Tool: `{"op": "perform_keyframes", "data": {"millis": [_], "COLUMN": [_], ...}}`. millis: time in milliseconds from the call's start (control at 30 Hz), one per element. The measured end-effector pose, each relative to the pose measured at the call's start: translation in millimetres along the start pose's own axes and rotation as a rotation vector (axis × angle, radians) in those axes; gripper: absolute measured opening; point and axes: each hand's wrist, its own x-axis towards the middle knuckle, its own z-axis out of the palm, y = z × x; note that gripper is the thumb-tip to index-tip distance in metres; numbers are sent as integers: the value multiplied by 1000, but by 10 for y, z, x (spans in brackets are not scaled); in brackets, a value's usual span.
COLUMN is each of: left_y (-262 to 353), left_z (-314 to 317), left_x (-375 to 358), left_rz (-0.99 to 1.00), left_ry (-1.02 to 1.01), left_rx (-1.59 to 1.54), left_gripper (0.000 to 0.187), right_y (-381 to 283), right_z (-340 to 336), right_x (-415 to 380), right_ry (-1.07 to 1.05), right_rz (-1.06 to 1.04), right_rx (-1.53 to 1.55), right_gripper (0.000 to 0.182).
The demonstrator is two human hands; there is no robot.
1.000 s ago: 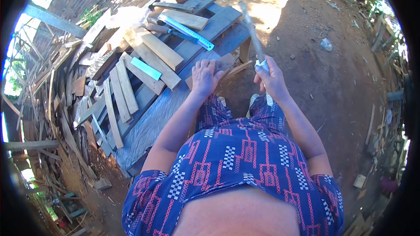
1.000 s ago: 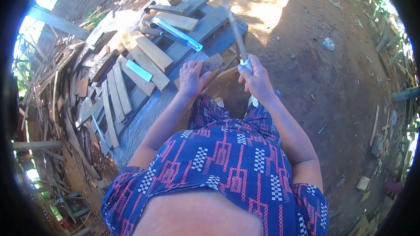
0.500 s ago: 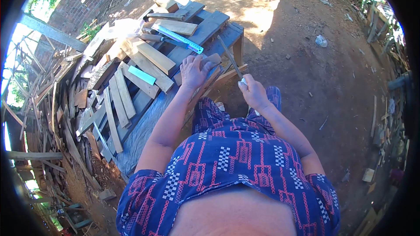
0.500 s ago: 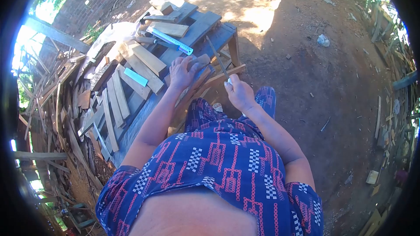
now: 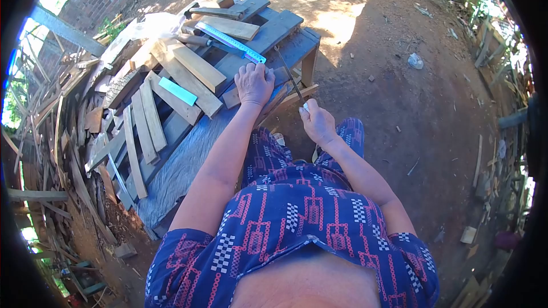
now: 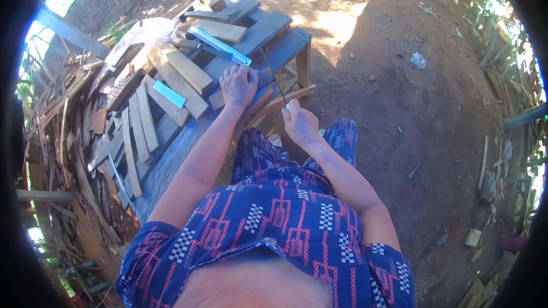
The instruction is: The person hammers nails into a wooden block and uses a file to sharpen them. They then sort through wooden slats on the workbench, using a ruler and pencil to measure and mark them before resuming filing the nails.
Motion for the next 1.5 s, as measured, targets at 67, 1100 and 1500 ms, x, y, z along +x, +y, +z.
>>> {"op": "perform_keyframes", "data": {"millis": [67,1100,1500], "left_y": [10,92,92], "left_z": [-9,-29,-21], "left_x": [9,13,-3], "left_rz": [-8,-30,-51], "left_ry": [-10,-33,-8], "left_rx": [2,-26,-37], "left_gripper": [25,20,22], "right_y": [32,-90,-41], "right_z": [26,-96,-168], "right_x": [9,-49,-303], "right_ry": [-6,-123,-138], "right_rz": [-1,40,79], "right_rx": [-33,-104,-108], "right_gripper": [21,18,19]}}
